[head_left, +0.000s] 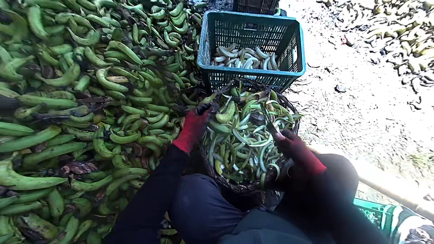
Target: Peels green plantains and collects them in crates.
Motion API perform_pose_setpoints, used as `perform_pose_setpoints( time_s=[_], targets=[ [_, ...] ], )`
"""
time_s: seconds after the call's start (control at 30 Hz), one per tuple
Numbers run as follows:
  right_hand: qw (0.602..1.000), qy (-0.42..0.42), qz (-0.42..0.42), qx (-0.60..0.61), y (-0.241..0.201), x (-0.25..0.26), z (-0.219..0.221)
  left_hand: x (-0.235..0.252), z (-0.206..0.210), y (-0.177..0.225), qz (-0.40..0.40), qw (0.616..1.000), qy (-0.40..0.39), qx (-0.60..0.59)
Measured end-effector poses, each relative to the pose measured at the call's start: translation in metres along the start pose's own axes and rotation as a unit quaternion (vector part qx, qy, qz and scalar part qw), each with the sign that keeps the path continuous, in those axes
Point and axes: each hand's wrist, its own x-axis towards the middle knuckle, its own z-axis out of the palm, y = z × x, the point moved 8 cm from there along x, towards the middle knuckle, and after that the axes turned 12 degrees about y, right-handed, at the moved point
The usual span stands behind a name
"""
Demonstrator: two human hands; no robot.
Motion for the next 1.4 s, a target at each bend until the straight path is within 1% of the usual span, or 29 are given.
perform_pose_setpoints(
  time_s=[0.1,0.17,0.23,0.33,0.43,0.5,0.57,0.63,0.67,0.7,0.73,0.77,0.8,0.83,0.87,0.93,0.97,1.0,1.07,1.13,1.2,1.27,1.33,1.4],
  targets=[
    [0.997,0.045,0.007,0.060,-0.001,0.005,-0.015,0.015,0.039,0.010,0.027,0.998,-0.034,0.035],
    [0.992,0.061,0.015,0.113,-0.001,0.009,-0.018,0.020,0.051,0.016,0.037,0.999,-0.035,0.018],
    [0.987,0.063,0.026,0.146,0.002,0.015,-0.017,0.022,0.055,0.023,0.065,0.997,-0.030,-0.016],
    [0.986,0.054,0.040,0.152,0.004,0.019,-0.014,0.020,0.050,0.033,0.104,0.994,-0.011,-0.041],
    [0.987,0.039,0.033,0.151,0.004,0.022,-0.012,0.017,0.043,0.043,0.096,0.993,0.010,-0.065],
    [0.987,0.034,0.023,0.155,0.006,0.024,-0.011,0.017,0.038,0.050,0.091,0.987,0.046,-0.126],
    [0.988,0.031,0.024,0.152,0.010,0.028,-0.011,0.007,0.025,0.075,0.114,0.971,0.101,-0.183],
    [0.989,0.034,0.026,0.140,0.012,0.032,-0.012,-0.018,0.005,0.120,0.192,0.942,0.148,-0.232],
    [0.989,0.034,0.026,0.140,0.013,0.031,-0.013,-0.037,-0.003,0.138,0.226,0.932,0.140,-0.245],
    [0.989,0.034,0.026,0.141,0.013,0.030,-0.014,-0.055,-0.006,0.145,0.221,0.932,0.108,-0.267],
    [0.988,0.030,0.018,0.151,0.013,0.029,-0.014,-0.063,-0.001,0.144,0.159,0.923,0.068,-0.344],
    [0.986,0.020,0.001,0.165,0.012,0.027,-0.013,-0.060,0.013,0.135,0.056,0.903,0.028,-0.425],
    [0.985,0.005,-0.017,0.173,0.011,0.024,-0.011,-0.053,0.033,0.122,-0.041,0.883,-0.016,-0.468],
    [0.984,-0.012,-0.033,0.176,0.012,0.020,-0.008,-0.046,0.053,0.106,-0.111,0.870,-0.041,-0.478],
    [0.983,-0.025,-0.046,0.175,0.015,0.016,-0.005,-0.039,0.068,0.090,-0.137,0.872,-0.040,-0.469],
    [0.982,-0.055,-0.072,0.163,0.019,0.004,0.000,-0.031,0.079,0.065,-0.113,0.909,0.016,-0.401],
    [0.983,-0.074,-0.089,0.141,0.021,-0.002,0.003,-0.032,0.082,0.056,-0.103,0.923,0.044,-0.368],
    [0.985,-0.088,-0.101,0.112,0.022,-0.009,0.006,-0.037,0.086,0.047,-0.103,0.930,0.052,-0.348],
    [0.987,-0.092,-0.106,0.081,0.024,-0.021,0.017,-0.051,0.097,0.031,-0.126,0.922,0.059,-0.360],
    [0.989,-0.087,-0.099,0.060,0.024,-0.028,0.030,-0.059,0.108,0.012,-0.154,0.906,0.090,-0.384],
    [0.991,-0.089,-0.101,0.023,0.019,-0.033,0.042,-0.064,0.109,-0.003,-0.152,0.913,0.143,-0.349],
    [0.988,-0.094,-0.123,0.002,0.011,-0.038,0.050,-0.067,0.100,-0.012,-0.114,0.932,0.195,-0.282],
    [0.986,-0.095,-0.139,-0.018,0.004,-0.042,0.057,-0.077,0.088,-0.007,-0.076,0.959,0.213,-0.174],
    [0.985,-0.092,-0.143,-0.038,-0.001,-0.044,0.062,-0.076,0.080,0.004,-0.048,0.958,0.252,-0.126]
  ],
)
